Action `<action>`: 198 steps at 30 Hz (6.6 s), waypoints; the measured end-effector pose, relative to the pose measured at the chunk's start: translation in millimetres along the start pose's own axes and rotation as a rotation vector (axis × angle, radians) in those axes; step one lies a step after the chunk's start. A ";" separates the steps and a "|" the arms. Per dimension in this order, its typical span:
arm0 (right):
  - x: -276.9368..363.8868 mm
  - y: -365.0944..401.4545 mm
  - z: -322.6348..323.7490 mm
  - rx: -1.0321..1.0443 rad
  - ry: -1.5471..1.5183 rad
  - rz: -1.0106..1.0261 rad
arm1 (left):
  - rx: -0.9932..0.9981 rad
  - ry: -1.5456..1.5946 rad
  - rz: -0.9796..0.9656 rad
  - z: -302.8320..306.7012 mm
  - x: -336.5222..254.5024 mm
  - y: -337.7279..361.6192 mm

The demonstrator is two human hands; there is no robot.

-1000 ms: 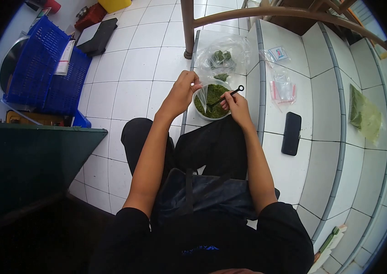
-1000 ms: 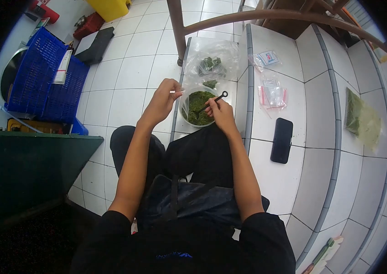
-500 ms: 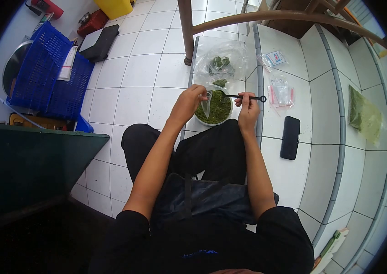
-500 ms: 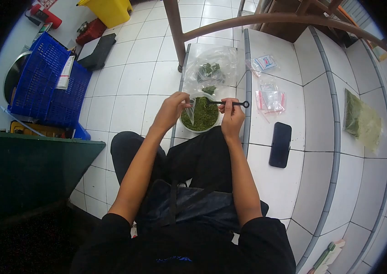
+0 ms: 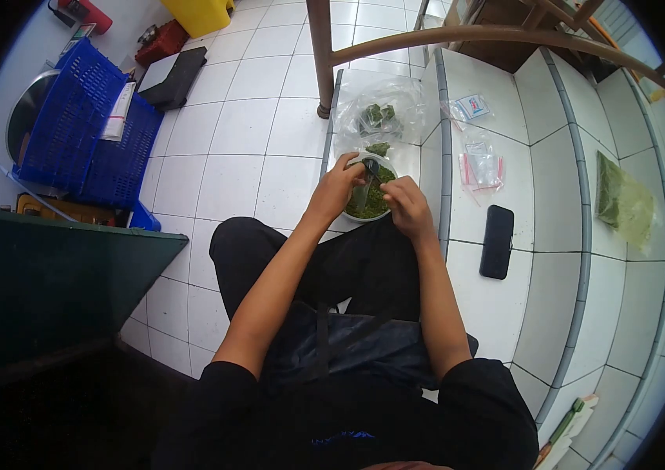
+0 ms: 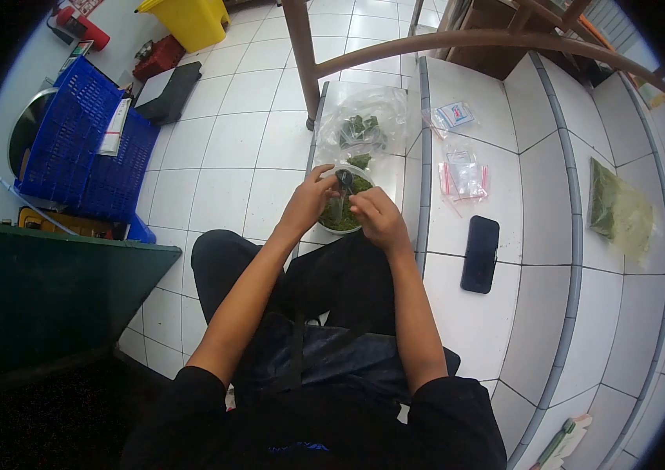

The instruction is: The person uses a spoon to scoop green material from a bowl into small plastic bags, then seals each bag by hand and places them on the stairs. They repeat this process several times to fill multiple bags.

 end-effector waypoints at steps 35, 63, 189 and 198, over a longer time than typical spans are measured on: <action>-9.4 -6.0 11.2 -0.202 0.824 -0.196 | -0.079 -0.192 -0.093 32.4 -32.9 -0.5; -48.7 4.8 -28.1 0.049 -0.310 -0.430 | 0.020 0.036 -0.132 44.6 -56.1 0.0; -75.1 20.9 -41.4 0.138 -0.595 -0.862 | -0.011 0.098 0.214 92.6 -0.9 1.2; -86.9 -35.7 11.9 -0.236 -0.409 -0.678 | 0.296 0.139 0.167 67.6 16.5 10.7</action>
Point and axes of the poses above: each hand's wrist, its own y-axis away from the middle knuckle, its own z-axis out of the back of the hand, x = y × z, the point moved 9 cm from there along -y, towards the middle knuckle, and after that the axes turned 6 degrees about -z, right-handed, at the moved point
